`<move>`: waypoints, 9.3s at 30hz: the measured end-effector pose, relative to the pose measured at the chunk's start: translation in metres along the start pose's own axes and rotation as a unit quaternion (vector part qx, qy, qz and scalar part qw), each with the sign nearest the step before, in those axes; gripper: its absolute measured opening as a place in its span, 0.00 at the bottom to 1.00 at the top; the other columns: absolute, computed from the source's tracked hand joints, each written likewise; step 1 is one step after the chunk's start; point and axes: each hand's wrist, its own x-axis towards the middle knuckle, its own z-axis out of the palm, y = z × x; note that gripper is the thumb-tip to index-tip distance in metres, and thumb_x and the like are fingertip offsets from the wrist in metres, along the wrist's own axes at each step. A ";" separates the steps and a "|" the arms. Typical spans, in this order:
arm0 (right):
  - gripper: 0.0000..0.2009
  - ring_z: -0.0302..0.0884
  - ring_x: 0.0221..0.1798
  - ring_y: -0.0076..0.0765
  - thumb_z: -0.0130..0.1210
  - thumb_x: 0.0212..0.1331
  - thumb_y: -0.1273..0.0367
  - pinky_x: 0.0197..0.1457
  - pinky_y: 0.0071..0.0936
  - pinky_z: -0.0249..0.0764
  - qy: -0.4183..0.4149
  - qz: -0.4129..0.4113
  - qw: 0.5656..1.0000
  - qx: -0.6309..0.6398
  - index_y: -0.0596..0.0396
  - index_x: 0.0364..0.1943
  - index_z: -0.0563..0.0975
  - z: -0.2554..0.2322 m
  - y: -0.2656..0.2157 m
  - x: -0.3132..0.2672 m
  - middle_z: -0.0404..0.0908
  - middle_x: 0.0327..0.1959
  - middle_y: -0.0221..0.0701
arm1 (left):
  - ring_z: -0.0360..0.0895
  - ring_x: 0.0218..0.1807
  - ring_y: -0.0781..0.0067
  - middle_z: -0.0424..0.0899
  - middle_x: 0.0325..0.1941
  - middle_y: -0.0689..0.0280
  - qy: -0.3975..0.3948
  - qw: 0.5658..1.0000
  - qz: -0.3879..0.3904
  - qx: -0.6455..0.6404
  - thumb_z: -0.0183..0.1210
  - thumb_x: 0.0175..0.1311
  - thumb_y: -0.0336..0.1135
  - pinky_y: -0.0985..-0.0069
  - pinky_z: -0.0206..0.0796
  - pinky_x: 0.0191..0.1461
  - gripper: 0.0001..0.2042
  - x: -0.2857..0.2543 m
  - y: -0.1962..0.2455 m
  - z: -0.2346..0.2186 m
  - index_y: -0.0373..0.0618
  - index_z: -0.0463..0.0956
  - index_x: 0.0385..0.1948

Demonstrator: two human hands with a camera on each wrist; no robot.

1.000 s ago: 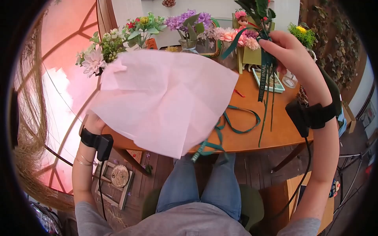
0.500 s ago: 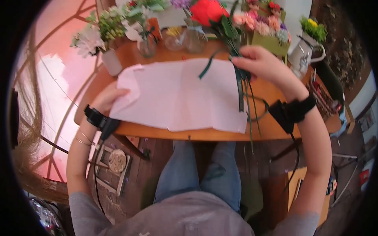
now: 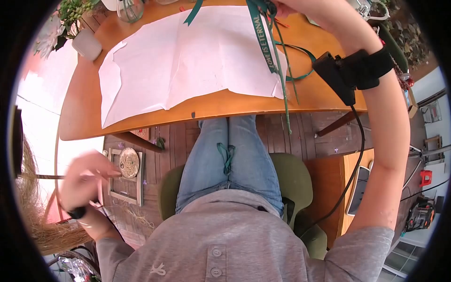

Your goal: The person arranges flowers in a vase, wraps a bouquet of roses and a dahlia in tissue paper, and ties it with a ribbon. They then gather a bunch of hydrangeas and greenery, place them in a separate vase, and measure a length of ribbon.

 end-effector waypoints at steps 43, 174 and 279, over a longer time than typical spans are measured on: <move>0.12 0.61 0.19 0.09 0.48 0.54 0.60 0.19 0.10 0.56 0.222 -0.008 0.975 -0.029 0.54 0.24 0.70 -0.092 0.038 -0.055 0.65 0.16 0.17 | 0.71 0.27 0.76 0.73 0.26 0.63 0.012 0.977 0.085 0.197 0.49 0.50 0.36 0.79 0.67 0.30 0.30 0.335 0.071 -0.056 0.64 0.51 0.59; 0.16 0.71 0.22 0.49 0.47 0.50 0.64 0.26 0.38 0.67 -0.030 -0.086 0.982 -0.163 0.62 0.13 0.73 0.095 0.011 0.072 0.71 0.15 0.43 | 0.65 0.21 0.67 0.65 0.17 0.63 0.011 0.992 -0.028 0.121 0.53 0.46 0.27 0.73 0.58 0.26 0.08 0.164 -0.090 -0.076 0.41 0.67 0.29; 0.17 0.70 0.12 0.28 0.39 0.56 0.61 0.20 0.24 0.68 0.012 -0.022 0.997 0.066 0.61 0.22 0.72 0.077 0.023 0.072 0.72 0.11 0.32 | 0.72 0.32 0.83 0.74 0.29 0.69 0.091 0.992 0.045 -0.070 0.47 0.59 0.34 0.85 0.66 0.34 0.10 0.216 0.010 -0.068 0.38 0.69 0.38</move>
